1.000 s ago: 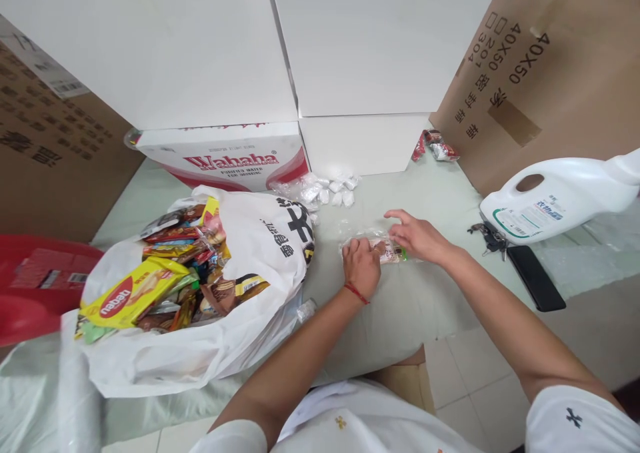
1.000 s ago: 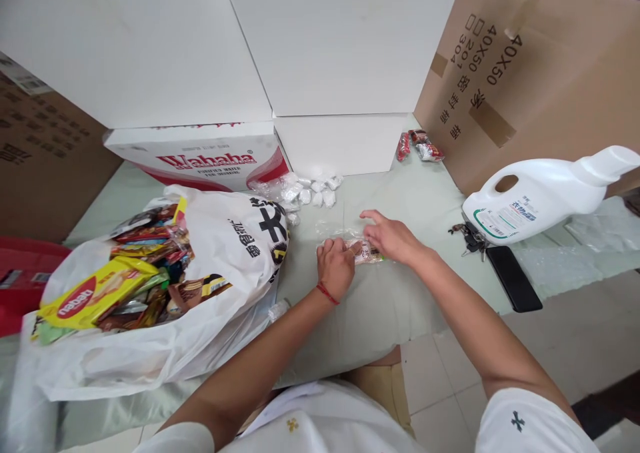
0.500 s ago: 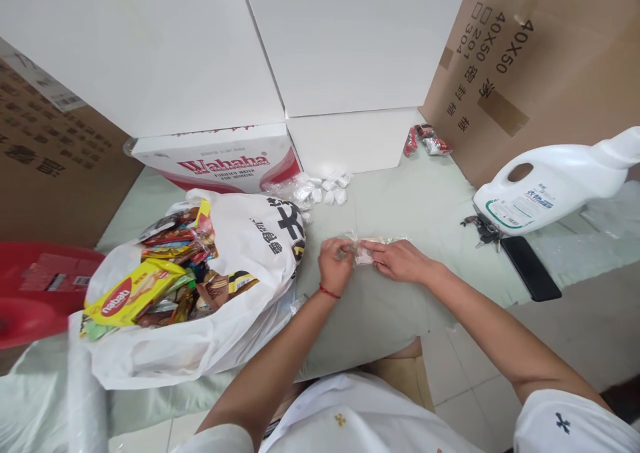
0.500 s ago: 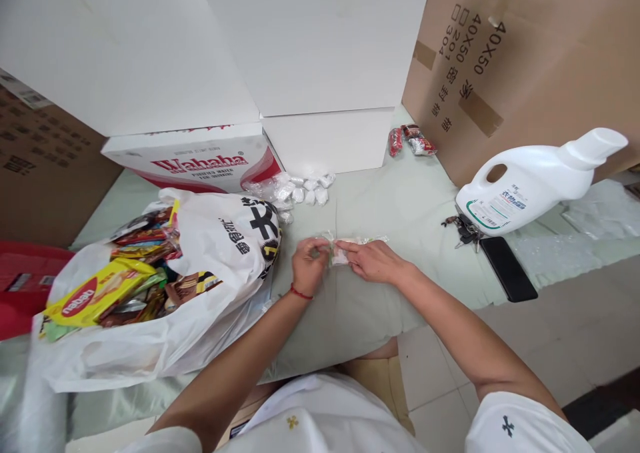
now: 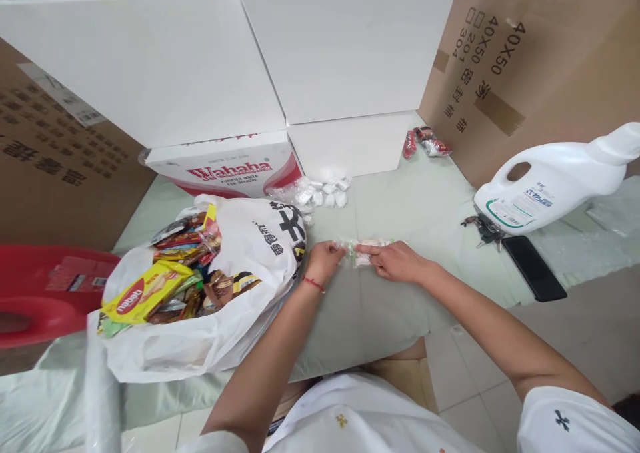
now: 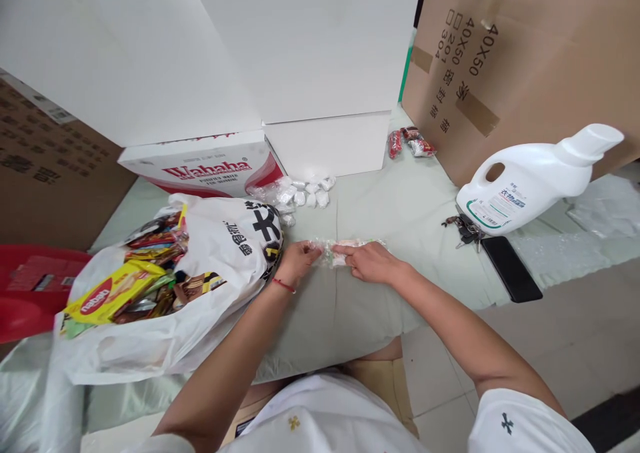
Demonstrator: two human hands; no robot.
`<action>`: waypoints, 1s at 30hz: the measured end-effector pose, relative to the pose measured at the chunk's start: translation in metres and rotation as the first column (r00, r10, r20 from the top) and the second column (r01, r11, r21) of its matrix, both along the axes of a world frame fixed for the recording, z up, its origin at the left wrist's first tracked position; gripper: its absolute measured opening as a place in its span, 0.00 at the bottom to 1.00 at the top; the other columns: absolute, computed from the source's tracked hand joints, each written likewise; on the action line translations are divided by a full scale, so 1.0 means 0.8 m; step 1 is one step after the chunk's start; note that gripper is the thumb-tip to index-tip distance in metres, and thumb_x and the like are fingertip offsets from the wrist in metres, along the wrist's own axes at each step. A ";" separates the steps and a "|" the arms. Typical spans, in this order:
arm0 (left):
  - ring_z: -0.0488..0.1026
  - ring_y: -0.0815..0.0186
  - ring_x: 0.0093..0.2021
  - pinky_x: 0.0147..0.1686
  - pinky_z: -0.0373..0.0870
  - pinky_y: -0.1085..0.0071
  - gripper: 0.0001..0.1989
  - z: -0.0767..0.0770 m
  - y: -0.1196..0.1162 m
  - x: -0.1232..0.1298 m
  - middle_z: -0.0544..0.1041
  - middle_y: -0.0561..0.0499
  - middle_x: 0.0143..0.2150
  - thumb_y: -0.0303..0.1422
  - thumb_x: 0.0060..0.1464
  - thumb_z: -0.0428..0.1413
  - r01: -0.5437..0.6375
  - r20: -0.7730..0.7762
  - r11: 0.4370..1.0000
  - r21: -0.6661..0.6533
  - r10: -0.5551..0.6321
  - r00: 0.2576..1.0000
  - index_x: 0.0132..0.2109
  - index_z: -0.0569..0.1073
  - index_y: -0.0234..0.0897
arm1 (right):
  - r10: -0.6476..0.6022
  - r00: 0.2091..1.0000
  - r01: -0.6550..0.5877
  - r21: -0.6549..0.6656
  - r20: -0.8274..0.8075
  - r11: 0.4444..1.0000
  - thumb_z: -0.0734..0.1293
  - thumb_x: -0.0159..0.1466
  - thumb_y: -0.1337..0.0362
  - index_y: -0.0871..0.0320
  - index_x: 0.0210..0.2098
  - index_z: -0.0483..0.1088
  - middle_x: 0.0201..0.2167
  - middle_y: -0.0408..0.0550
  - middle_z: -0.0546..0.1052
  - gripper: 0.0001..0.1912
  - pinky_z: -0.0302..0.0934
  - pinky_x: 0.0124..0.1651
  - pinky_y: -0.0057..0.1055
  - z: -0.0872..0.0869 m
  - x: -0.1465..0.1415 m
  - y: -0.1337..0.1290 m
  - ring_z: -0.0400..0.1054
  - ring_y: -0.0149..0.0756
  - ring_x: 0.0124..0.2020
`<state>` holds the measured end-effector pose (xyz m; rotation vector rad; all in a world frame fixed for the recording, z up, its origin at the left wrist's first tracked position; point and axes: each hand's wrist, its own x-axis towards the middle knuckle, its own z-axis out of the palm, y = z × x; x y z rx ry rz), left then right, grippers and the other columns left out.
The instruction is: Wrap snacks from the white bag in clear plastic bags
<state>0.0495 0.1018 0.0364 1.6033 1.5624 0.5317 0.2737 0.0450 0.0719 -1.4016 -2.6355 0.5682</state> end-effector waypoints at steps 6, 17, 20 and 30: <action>0.75 0.62 0.42 0.45 0.72 0.66 0.05 0.008 -0.031 0.059 0.77 0.47 0.40 0.29 0.56 0.54 -0.012 0.061 0.919 0.394 -0.013 0.998 0.37 0.75 0.38 | -0.058 0.994 0.054 -0.048 -0.089 0.997 0.62 0.62 0.68 0.54 0.30 0.74 0.54 0.46 0.77 0.09 0.59 0.34 0.32 -0.010 0.002 0.005 0.72 0.36 0.33; 0.57 0.57 0.72 0.68 0.55 0.51 0.25 -0.029 -0.063 0.081 0.63 0.40 0.71 0.29 0.68 0.44 0.410 -0.223 0.697 0.589 -0.347 0.911 0.70 0.59 0.37 | -0.596 0.508 -0.175 -0.752 -0.622 0.635 0.69 0.64 0.58 0.52 0.58 0.69 0.62 0.52 0.68 0.23 0.74 0.46 0.37 -0.004 0.027 -0.012 0.73 0.37 0.48; 0.61 0.59 0.70 0.67 0.56 0.51 0.25 -0.026 -0.060 0.086 0.67 0.42 0.69 0.26 0.66 0.45 0.424 -0.231 0.693 0.583 -0.359 0.904 0.68 0.63 0.39 | -0.762 0.390 -0.229 -0.856 -0.517 0.463 0.71 0.64 0.55 0.53 0.57 0.70 0.58 0.53 0.72 0.24 0.75 0.45 0.36 0.004 0.032 -0.022 0.75 0.36 0.46; 0.76 0.62 0.57 0.62 0.66 0.55 0.13 -0.044 -0.055 0.078 0.82 0.48 0.52 0.29 0.67 0.50 0.292 -0.014 0.621 0.728 -0.412 0.911 0.48 0.79 0.41 | -0.733 0.478 0.617 -0.409 -0.485 0.673 0.64 0.67 0.60 0.52 0.54 0.74 0.56 0.54 0.75 0.17 0.73 0.33 0.34 -0.016 0.084 -0.081 0.76 0.37 0.34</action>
